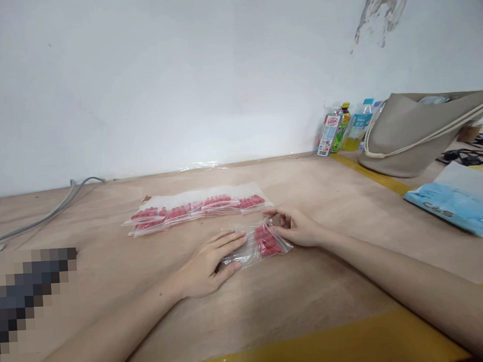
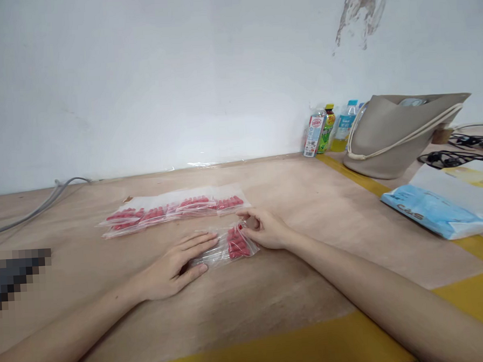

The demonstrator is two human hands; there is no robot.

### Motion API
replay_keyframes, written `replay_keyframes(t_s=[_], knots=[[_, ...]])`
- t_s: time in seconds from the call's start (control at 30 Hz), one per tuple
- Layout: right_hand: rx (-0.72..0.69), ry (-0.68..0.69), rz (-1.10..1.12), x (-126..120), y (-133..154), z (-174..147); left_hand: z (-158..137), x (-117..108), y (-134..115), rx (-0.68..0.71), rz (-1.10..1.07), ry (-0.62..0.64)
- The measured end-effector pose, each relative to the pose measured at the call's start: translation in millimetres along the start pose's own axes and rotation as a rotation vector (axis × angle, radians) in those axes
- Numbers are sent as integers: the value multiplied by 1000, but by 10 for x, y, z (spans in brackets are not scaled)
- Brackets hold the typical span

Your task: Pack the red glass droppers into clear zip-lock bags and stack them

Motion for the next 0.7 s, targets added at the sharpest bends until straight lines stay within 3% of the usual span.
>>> replay_keyframes(t_s=[0.1, 0.23, 0.37, 0.57, 0.7], knots=[[28, 55, 84, 97, -26, 37, 2, 24, -9, 19, 15, 27], [81, -49, 197, 19, -104, 67, -1, 26, 6, 25, 17, 18], [101, -91, 152, -60, -115, 67, 5, 22, 13, 27, 17, 7], [92, 21, 163, 76, -94, 90, 18, 19, -4, 12, 18, 49], [72, -58, 129, 34, -122, 104, 20, 23, -19, 35, 6, 61]])
Point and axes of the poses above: each hand's wrist, its own z-axis towards the middle knuckle, its own x-axis out of the palm, y = z × x, the point moved 9 cm from there along z, towards the middle knuckle, and after that the axes turned 2 degrees about -y, right-handed, at the moved point
